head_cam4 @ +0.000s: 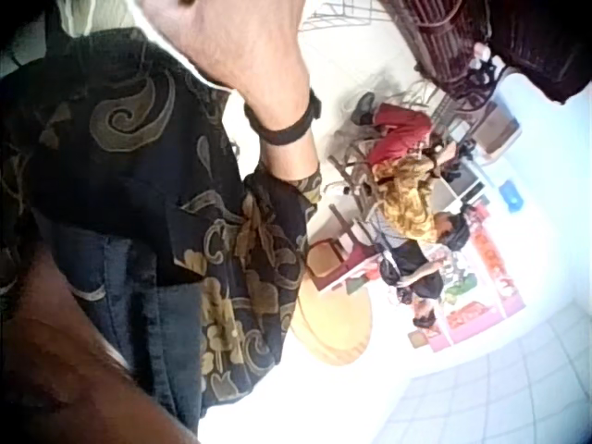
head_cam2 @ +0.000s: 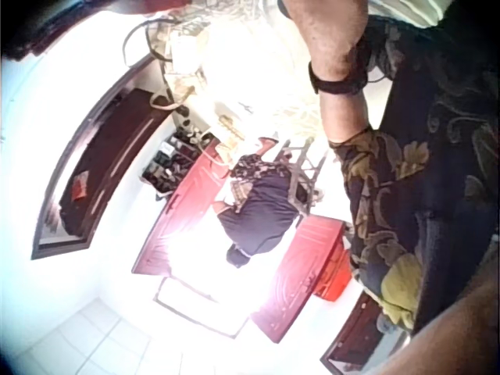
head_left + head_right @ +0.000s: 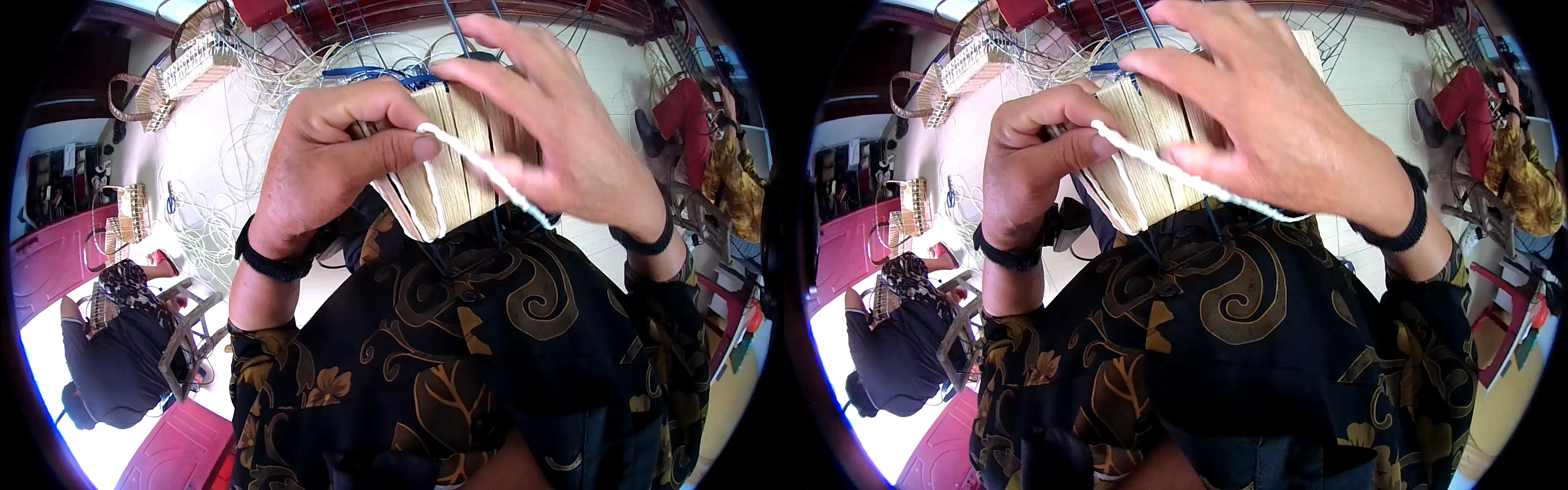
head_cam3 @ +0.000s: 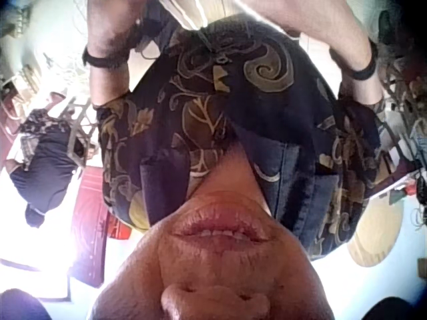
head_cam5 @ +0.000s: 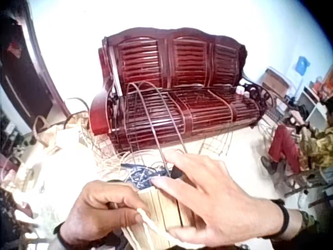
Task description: The person weaves a white cord through the vertical slats of a wooden basket frame by hand.
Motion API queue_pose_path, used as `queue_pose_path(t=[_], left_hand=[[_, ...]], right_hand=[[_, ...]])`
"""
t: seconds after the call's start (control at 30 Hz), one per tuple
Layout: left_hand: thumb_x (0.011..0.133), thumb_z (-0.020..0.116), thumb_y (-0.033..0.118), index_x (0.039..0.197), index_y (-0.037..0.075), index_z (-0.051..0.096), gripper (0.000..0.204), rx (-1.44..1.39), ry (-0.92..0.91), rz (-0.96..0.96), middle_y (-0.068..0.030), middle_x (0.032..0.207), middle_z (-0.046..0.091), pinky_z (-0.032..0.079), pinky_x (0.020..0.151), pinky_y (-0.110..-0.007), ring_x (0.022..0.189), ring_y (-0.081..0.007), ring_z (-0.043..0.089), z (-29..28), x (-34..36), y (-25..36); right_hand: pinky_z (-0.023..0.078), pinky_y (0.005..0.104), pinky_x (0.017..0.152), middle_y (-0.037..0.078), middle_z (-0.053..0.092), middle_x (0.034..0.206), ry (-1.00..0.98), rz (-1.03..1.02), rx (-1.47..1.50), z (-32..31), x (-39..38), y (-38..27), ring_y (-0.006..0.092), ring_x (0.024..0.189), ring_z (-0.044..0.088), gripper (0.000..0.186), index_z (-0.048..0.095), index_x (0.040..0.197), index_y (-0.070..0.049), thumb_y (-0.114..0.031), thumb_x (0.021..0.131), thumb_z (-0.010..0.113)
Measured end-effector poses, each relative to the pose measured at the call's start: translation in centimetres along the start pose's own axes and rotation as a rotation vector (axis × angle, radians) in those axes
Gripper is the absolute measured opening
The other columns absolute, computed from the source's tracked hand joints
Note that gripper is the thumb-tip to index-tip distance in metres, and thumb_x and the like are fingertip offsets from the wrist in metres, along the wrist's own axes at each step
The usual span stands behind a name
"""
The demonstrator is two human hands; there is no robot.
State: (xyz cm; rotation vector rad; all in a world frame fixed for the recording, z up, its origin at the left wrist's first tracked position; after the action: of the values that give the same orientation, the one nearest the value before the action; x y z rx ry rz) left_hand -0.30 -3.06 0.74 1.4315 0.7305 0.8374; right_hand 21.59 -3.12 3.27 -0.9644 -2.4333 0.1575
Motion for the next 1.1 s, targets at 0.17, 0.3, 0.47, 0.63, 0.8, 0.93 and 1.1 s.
queue_pose_path(t=[0.17, 0.3, 0.47, 0.63, 0.8, 0.93, 1.1], left_hand=[[0.089, 0.07, 0.003, 0.09, -0.001, 0.072, 0.004, 0.064, -0.002, 0.03, -0.0022, 0.082, 0.065, 0.044, 0.071, -0.023, 0.076, -0.0094, 0.059, 0.1, -0.1, 0.0], [0.09, 0.071, 0.006, 0.089, -0.001, 0.072, 0.006, 0.067, -0.015, 0.025, -0.0024, 0.082, 0.066, 0.045, 0.072, -0.023, 0.077, -0.0095, 0.06, 0.0, 0.0, -0.1], [0.089, 0.072, 0.004, 0.089, 0.0, 0.071, 0.004, 0.087, -0.002, 0.059, -0.0018, 0.081, 0.066, 0.046, 0.069, -0.022, 0.075, -0.0084, 0.06, 0.0, -0.1, -0.2], [0.088, 0.072, -0.002, 0.088, -0.001, 0.069, 0.003, 0.087, -0.006, 0.128, -0.0003, 0.077, 0.065, 0.048, 0.064, -0.022, 0.072, -0.0065, 0.061, -0.1, -0.1, -0.2], [0.087, 0.073, -0.001, 0.088, -0.001, 0.069, 0.004, 0.079, -0.025, 0.1, -0.0002, 0.076, 0.065, 0.047, 0.064, -0.022, 0.071, -0.0067, 0.061, -0.2, 0.2, -0.3], [0.088, 0.073, 0.0, 0.088, -0.001, 0.069, 0.003, 0.096, -0.03, 0.097, 0.0001, 0.075, 0.065, 0.047, 0.064, -0.022, 0.071, -0.0066, 0.06, -0.3, 0.4, -0.3], [0.09, 0.069, 0.006, 0.088, -0.001, 0.071, 0.008, 0.074, -0.028, 0.046, -0.0028, 0.081, 0.065, 0.044, 0.068, -0.023, 0.073, -0.0099, 0.058, -0.3, 0.4, -0.4]], right_hand=[[0.024, 0.0544, 0.116, 0.017, 0.029, 0.161, -0.21, 0.072, 0.073, -0.4, -3.3, -1.5, 0.0406, 0.148, 0.029, 0.096, 0.042, 0.15, -0.01, -0.026, 0.063, 0.08], [0.024, 0.0537, 0.116, 0.019, 0.029, 0.16, -0.172, 0.112, 0.052, 0.0, -3.7, -2.3, 0.0419, 0.147, 0.029, 0.096, 0.041, 0.15, -0.008, -0.026, 0.064, 0.079], [0.023, 0.0544, 0.117, 0.021, 0.029, 0.159, -0.158, 0.133, 0.048, 0.4, -3.9, -2.9, 0.042, 0.147, 0.029, 0.097, 0.04, 0.151, -0.007, -0.025, 0.064, 0.077], [0.022, 0.0547, 0.117, 0.022, 0.031, 0.157, -0.135, 0.169, 0.066, 0.7, -3.8, -3.5, 0.0416, 0.147, 0.03, 0.098, 0.039, 0.15, -0.007, -0.021, 0.06, 0.073], [0.023, 0.0544, 0.116, 0.021, 0.033, 0.154, -0.116, 0.19, 0.072, 0.7, -3.7, -3.5, 0.0408, 0.146, 0.031, 0.096, 0.039, 0.148, -0.007, -0.018, 0.057, 0.07], [0.024, 0.0538, 0.115, 0.02, 0.035, 0.153, -0.117, 0.201, 0.063, 0.7, -3.7, -3.4, 0.0406, 0.145, 0.032, 0.095, 0.04, 0.146, -0.007, -0.017, 0.056, 0.07], [0.023, 0.0521, 0.115, 0.019, 0.035, 0.153, -0.119, 0.2, 0.092, 0.4, -3.4, -3.0, 0.0397, 0.145, 0.032, 0.095, 0.04, 0.146, -0.006, -0.017, 0.057, 0.071]])
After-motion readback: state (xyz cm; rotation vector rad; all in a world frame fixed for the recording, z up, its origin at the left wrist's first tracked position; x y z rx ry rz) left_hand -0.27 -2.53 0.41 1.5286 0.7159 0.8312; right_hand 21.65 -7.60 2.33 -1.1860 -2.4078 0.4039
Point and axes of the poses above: each hand's wrist, its own x-axis towards the middle knuckle, its own z-axis out of the palm, y = z × x, the point moved 2 cm from there along x, towards the middle knuckle
